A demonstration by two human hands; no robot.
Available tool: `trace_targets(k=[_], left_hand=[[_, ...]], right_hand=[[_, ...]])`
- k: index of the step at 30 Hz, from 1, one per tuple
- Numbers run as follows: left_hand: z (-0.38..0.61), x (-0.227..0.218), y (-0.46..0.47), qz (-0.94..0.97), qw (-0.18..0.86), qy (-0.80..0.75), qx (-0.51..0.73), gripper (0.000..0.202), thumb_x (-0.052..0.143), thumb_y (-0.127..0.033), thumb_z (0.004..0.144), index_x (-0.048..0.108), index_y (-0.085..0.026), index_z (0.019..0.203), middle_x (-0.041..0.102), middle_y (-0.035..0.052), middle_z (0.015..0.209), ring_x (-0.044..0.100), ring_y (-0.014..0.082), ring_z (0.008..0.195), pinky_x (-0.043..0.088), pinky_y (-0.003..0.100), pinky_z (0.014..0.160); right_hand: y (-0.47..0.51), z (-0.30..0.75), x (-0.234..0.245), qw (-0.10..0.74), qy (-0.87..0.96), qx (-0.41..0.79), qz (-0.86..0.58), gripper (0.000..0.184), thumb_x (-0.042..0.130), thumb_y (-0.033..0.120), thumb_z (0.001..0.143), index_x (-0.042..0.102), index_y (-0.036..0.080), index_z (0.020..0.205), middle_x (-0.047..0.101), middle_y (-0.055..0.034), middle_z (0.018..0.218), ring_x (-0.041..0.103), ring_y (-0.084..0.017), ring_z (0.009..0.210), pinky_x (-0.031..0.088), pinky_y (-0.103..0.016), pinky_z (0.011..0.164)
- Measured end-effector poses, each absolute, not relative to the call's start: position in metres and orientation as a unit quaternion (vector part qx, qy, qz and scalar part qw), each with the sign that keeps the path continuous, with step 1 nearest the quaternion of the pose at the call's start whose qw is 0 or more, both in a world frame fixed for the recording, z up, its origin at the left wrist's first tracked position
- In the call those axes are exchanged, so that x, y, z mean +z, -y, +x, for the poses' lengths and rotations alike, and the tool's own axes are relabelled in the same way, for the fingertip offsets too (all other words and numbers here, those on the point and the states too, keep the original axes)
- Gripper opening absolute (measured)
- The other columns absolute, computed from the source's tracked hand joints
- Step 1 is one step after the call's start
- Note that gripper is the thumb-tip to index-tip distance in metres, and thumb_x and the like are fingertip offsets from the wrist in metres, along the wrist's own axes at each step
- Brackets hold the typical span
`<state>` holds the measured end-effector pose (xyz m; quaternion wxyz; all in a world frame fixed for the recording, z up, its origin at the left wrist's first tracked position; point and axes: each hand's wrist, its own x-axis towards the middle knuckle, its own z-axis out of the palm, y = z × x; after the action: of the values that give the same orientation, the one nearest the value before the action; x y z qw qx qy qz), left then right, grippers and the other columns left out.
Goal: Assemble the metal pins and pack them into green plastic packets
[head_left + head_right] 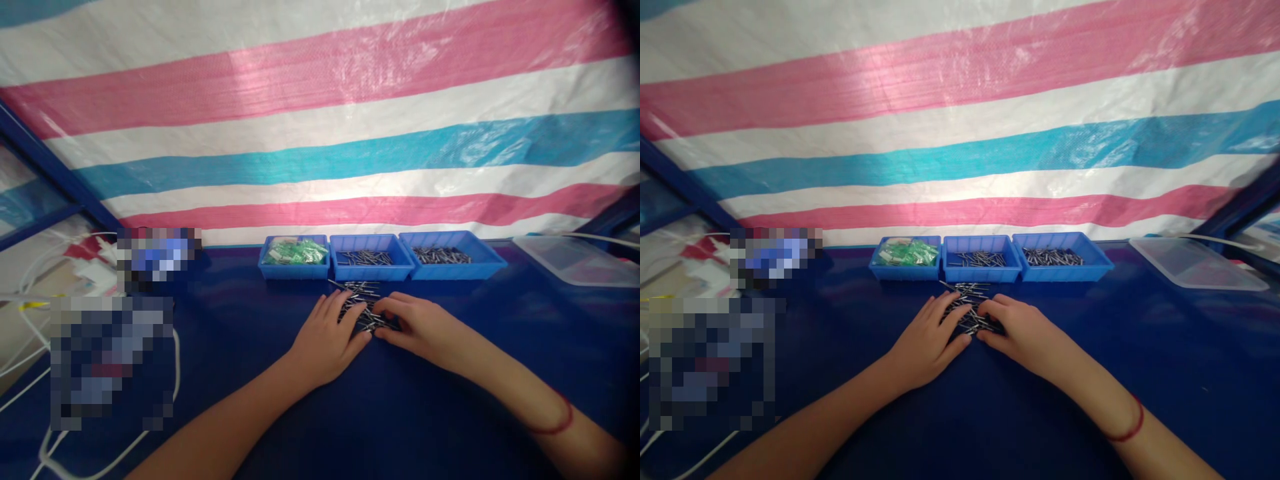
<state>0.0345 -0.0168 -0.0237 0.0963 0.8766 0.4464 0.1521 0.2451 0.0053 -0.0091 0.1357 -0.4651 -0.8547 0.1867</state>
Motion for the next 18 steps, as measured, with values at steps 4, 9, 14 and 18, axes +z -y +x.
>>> trace_targets(k=[4, 9, 14, 18], left_hand=[[0.034, -0.0255, 0.0167, 0.873, 0.102, -0.443, 0.178, 0.04, 0.046, -0.036, 0.093, 0.047, -0.022, 0.131, 0.045, 0.0111, 0.142, 0.038, 0.0271, 0.135, 0.03, 0.051, 0.112], [0.0325, -0.0263, 0.0157, 0.864, 0.114, -0.439, 0.218, 0.031, 0.047, -0.029, 0.092, 0.054, -0.021, 0.121, 0.051, 0.0106, 0.134, 0.045, 0.0251, 0.128, 0.033, 0.048, 0.111], [0.0314, -0.0251, 0.0148, 0.861, 0.126, -0.436, 0.231, 0.029, 0.049, -0.027, 0.091, 0.056, -0.021, 0.119, 0.053, 0.0106, 0.131, 0.047, 0.0248, 0.126, 0.034, 0.045, 0.11], [0.0309, -0.024, 0.0147, 0.863, 0.134, -0.427, 0.235, 0.028, 0.05, -0.026, 0.091, 0.058, -0.021, 0.118, 0.054, 0.0096, 0.13, 0.047, 0.0239, 0.125, 0.035, 0.044, 0.11]], right_hand=[[-0.0019, 0.2388, -0.0082, 0.16, 0.856, 0.17, -0.461, 0.017, 0.052, 0.027, 0.088, 0.065, 0.021, 0.097, 0.062, -0.0042, 0.084, 0.059, -0.015, 0.064, 0.044, -0.026, 0.06], [0.0007, 0.2342, -0.01, 0.19, 0.855, 0.143, -0.46, 0.018, 0.049, 0.024, 0.089, 0.067, 0.022, 0.093, 0.063, -0.0037, 0.081, 0.06, -0.015, 0.063, 0.045, -0.027, 0.061], [-0.0007, 0.2355, -0.0106, 0.202, 0.857, 0.134, -0.455, 0.019, 0.049, 0.024, 0.091, 0.068, 0.022, 0.092, 0.066, -0.0045, 0.084, 0.063, -0.017, 0.071, 0.048, -0.028, 0.067], [-0.0019, 0.2371, -0.0102, 0.216, 0.854, 0.136, -0.453, 0.02, 0.048, 0.025, 0.092, 0.067, 0.022, 0.092, 0.066, -0.0056, 0.092, 0.065, -0.017, 0.076, 0.05, -0.029, 0.074]])
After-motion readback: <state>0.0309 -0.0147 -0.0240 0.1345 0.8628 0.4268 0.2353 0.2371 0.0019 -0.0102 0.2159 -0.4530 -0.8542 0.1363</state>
